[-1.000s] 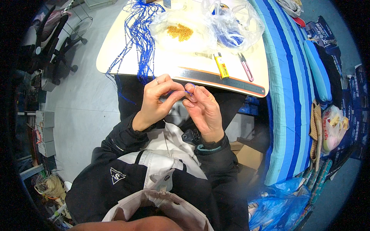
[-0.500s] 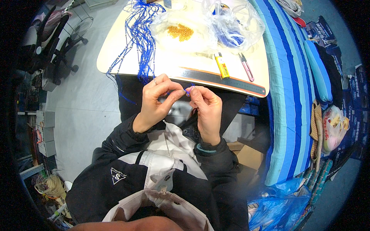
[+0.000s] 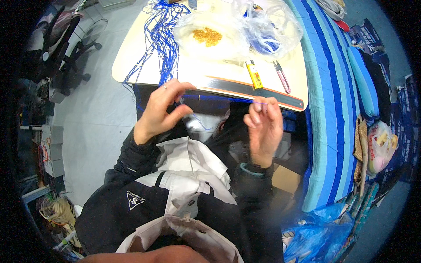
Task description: The person threads small beads onto blue cords, measures lengths against a ruler, and uses a lighter to melt and seal the cord ends. The person also uses scissors to trim the cords. The finished cords are placed on the table.
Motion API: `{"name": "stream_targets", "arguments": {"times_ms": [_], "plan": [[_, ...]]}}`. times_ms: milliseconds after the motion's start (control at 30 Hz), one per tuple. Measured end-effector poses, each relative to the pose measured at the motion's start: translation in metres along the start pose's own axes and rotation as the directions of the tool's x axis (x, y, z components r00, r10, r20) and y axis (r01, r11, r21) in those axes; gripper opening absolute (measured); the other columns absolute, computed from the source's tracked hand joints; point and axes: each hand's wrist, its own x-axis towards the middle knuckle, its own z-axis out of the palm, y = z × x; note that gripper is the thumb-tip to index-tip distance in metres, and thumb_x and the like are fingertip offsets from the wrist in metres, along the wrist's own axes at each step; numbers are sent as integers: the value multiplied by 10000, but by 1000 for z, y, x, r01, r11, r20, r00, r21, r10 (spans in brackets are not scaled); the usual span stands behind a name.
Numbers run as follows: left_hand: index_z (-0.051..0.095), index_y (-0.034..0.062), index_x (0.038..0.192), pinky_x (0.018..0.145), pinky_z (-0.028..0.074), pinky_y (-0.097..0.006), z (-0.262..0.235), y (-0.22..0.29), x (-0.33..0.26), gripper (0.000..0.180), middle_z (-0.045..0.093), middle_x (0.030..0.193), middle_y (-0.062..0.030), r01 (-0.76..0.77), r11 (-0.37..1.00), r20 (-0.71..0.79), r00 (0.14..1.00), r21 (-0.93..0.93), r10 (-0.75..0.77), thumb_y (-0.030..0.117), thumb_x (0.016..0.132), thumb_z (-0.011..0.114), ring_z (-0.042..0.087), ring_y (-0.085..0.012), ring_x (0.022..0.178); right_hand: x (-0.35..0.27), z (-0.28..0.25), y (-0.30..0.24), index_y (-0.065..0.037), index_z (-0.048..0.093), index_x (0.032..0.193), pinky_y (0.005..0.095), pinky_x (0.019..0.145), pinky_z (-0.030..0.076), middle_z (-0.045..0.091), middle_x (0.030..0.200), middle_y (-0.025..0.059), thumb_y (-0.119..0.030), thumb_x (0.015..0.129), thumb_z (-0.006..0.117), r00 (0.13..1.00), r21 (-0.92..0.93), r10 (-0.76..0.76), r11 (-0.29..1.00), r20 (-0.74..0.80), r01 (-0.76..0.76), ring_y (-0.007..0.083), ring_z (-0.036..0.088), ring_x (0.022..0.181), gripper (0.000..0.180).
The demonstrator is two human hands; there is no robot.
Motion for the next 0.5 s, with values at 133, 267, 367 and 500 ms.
{"name": "stream_targets", "arguments": {"times_ms": [133, 267, 367, 500], "plan": [[584, -9, 982, 646, 455, -317, -13, -11, 2, 193, 562, 818, -115, -76, 997, -35, 996, 28, 77, 5, 807, 663, 577, -234, 729, 0, -10, -9, -42, 539, 877, 187, 521, 309, 532, 761, 19, -111, 952, 549, 980, -620, -156, 783, -126, 45, 59, 409, 582, 103], [602, -23, 852, 625, 438, -270, -18, -16, 2, 56, 587, 798, -88, -45, 997, -76, 996, 66, 50, -48, 802, 599, 561, -186, 689, -18, 10, -3, -23, 582, 1055, 209, 668, 408, 571, 991, 39, -154, 920, 619, 859, -988, -511, 137, -14, 66, 68, 509, 797, 192], [599, -21, 823, 588, 406, -249, -14, -15, 3, 34, 582, 777, -72, 5, 1000, -103, 995, -27, -8, -49, 804, 593, 545, -160, 667, -49, 42, -7, 13, 612, 1129, 231, 603, 391, 548, 984, 139, -512, 943, 489, 933, -586, -180, 736, 312, 338, 134, 476, 709, 571], [603, -17, 826, 569, 385, -239, -9, -11, 6, 16, 583, 778, -62, 20, 996, -109, 994, -92, -30, -29, 816, 598, 527, -142, 656, -73, 75, -11, 42, 662, 1065, 271, 605, 432, 518, 1122, 320, -817, 838, 161, 510, -184, 187, 981, 839, -58, 209, 503, 755, 1020]]}}
